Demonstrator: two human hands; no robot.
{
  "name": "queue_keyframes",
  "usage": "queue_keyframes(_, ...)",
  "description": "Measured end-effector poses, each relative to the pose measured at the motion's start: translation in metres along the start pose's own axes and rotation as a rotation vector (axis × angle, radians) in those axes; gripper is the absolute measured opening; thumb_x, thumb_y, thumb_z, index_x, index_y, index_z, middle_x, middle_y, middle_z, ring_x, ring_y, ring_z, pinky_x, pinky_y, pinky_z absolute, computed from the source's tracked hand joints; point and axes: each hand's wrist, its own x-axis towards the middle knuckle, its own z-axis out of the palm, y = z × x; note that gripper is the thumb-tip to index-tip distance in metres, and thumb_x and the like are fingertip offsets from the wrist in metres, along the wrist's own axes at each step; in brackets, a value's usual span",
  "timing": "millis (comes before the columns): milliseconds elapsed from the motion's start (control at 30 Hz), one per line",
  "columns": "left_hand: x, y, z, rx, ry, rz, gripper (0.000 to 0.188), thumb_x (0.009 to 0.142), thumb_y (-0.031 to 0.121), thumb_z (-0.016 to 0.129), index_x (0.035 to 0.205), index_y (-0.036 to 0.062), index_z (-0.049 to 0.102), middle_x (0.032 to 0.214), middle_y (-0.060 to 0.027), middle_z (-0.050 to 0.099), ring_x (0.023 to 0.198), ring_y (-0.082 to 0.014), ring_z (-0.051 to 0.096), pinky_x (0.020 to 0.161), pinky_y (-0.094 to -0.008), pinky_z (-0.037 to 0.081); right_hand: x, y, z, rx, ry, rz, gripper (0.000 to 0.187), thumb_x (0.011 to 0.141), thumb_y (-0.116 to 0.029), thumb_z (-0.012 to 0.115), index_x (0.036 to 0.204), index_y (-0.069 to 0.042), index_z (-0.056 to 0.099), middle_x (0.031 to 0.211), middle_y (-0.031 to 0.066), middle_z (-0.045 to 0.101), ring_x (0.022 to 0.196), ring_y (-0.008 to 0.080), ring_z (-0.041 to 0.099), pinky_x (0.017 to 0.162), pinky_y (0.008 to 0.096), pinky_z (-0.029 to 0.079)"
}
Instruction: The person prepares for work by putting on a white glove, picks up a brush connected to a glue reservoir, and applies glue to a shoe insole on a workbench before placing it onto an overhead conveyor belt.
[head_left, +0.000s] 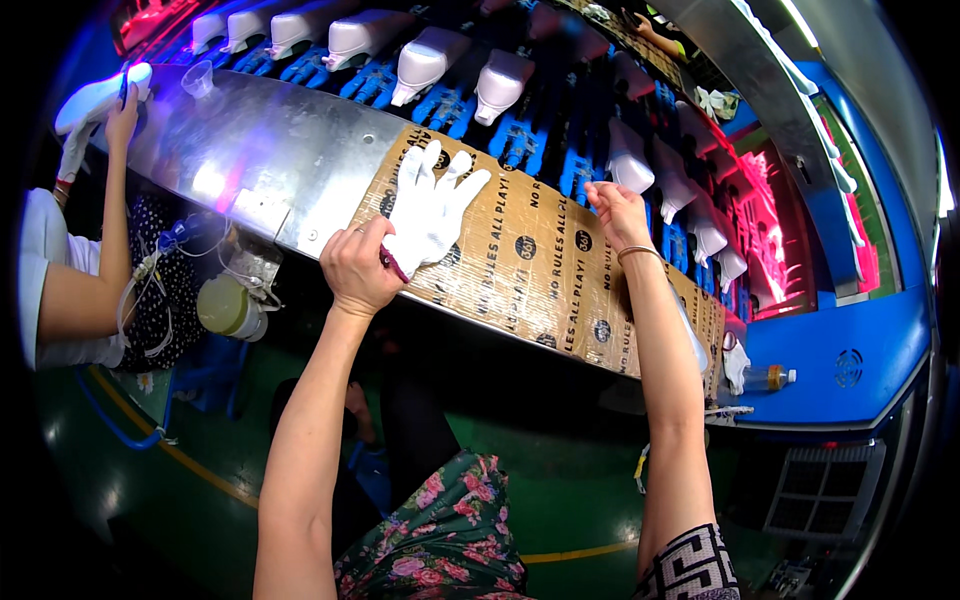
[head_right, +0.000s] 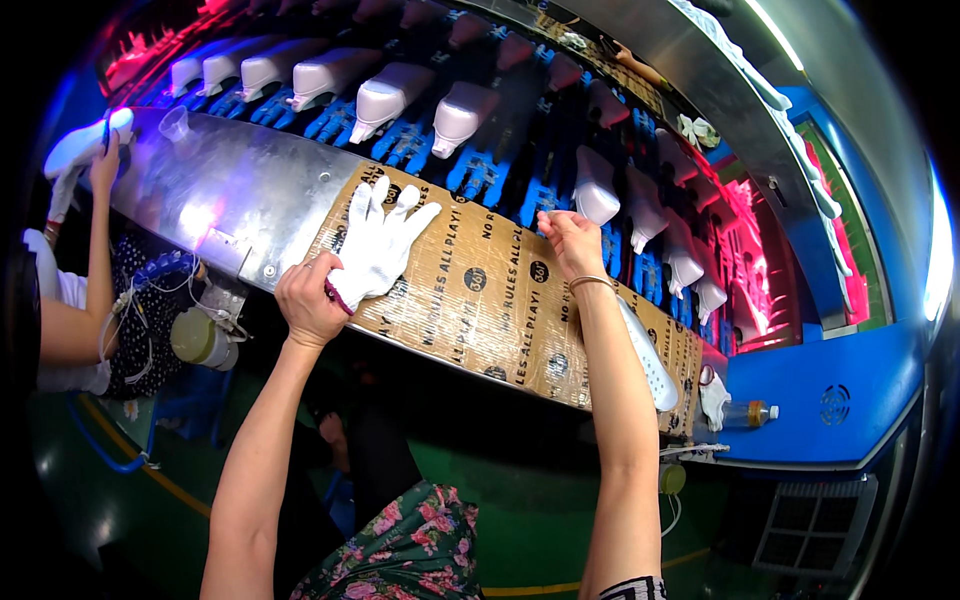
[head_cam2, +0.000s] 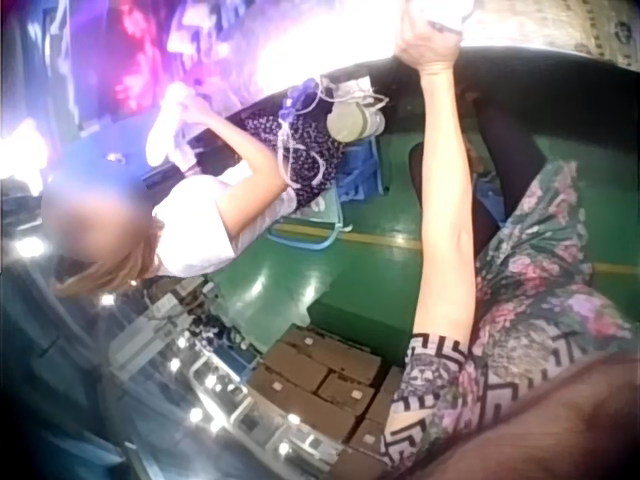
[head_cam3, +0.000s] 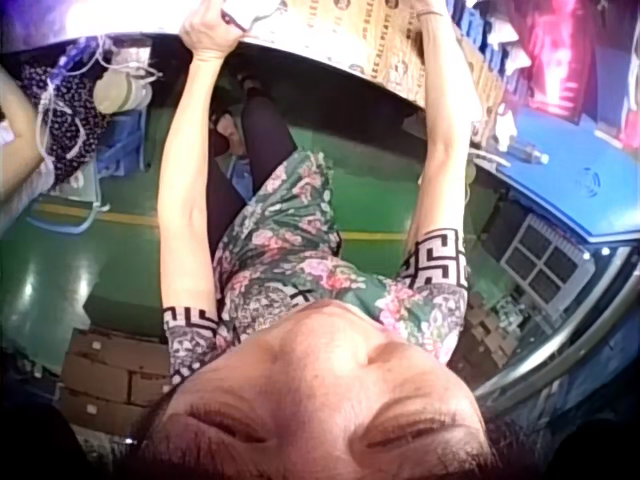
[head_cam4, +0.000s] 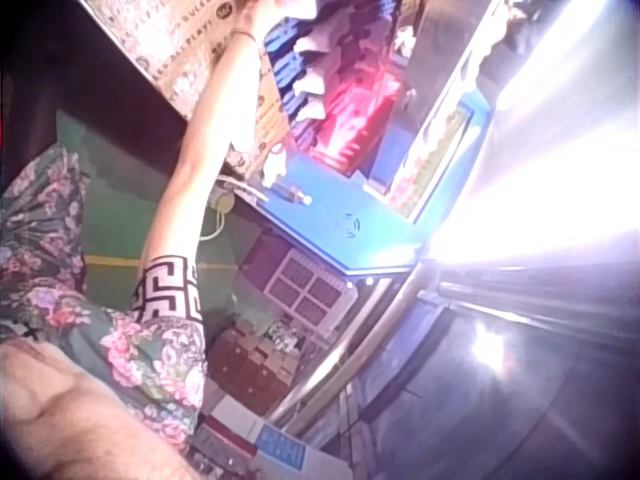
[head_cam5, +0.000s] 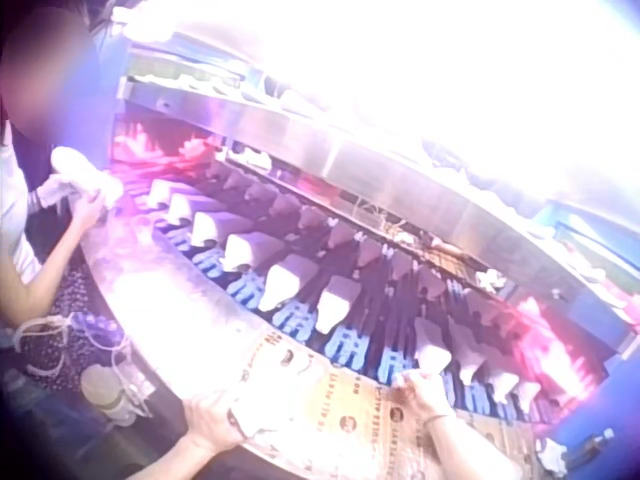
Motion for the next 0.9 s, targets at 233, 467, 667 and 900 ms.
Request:
queue_keyframes(233, 0.001, 0.001, -0.002, -0.028, -0.035, -0.02, 0.024, 0.068, 0.028, 0.071, 0.076, 0.0116, 0.055, 0.065, -0.0091, 0.058, 0.062, -0.0314, 0.057, 0.058, -0.0382, 0.042, -0.015, -0.002, 0.009, -0.585, -0.255, -0.126, 0.016, 0.086, 0.0, 0.054, 0.1, 0.005, 0.058, 0.08, 0.0088, 0.065, 0.062, 0.0116, 0.063, 0.061, 0.024, 0.053)
queue_keyframes(467, 0.0, -0.001, -0.002, -0.013, -0.027, -0.022, 0.023, 0.068, 0.027, 0.07, 0.076, 0.0114, 0.055, 0.065, -0.0095, 0.058, 0.062, -0.0316, 0.057, 0.058, -0.0382, 0.042, -0.025, 0.002, 0.031, -0.947, -0.196, -0.279, 0.015, 0.086, -0.003, 0.057, 0.094, 0.005, 0.066, 0.068, 0.0101, 0.066, 0.058, 0.012, 0.064, 0.055, 0.0245, 0.052)
queue_keyframes(667, -0.001, -0.002, 0.001, -0.001, 0.0, 0.007, 0.021, 0.07, 0.029, 0.067, 0.075, 0.0123, 0.054, 0.061, -0.0072, 0.056, 0.059, -0.0279, 0.056, 0.057, -0.036, 0.04, -0.019, 0.011, 0.024, -1.088, -0.259, -0.492, 0.009, 0.081, -0.005, 0.06, 0.084, 0.003, 0.065, 0.076, 0.015, 0.063, 0.063, 0.0241, 0.064, 0.06, 0.0329, 0.052)
queue_keyframes(900, 0.0, -0.001, 0.0, 0.0, 0.004, 0.003, 0.021, 0.07, 0.029, 0.066, 0.074, 0.0125, 0.054, 0.062, -0.0072, 0.056, 0.06, -0.0282, 0.056, 0.057, -0.0359, 0.04, -0.016, 0.014, 0.035, -1.325, -0.178, -0.555, 0.01, 0.075, -0.007, 0.059, 0.08, 0.002, 0.061, 0.08, 0.0222, 0.063, 0.074, 0.0372, 0.063, 0.066, 0.0401, 0.051)
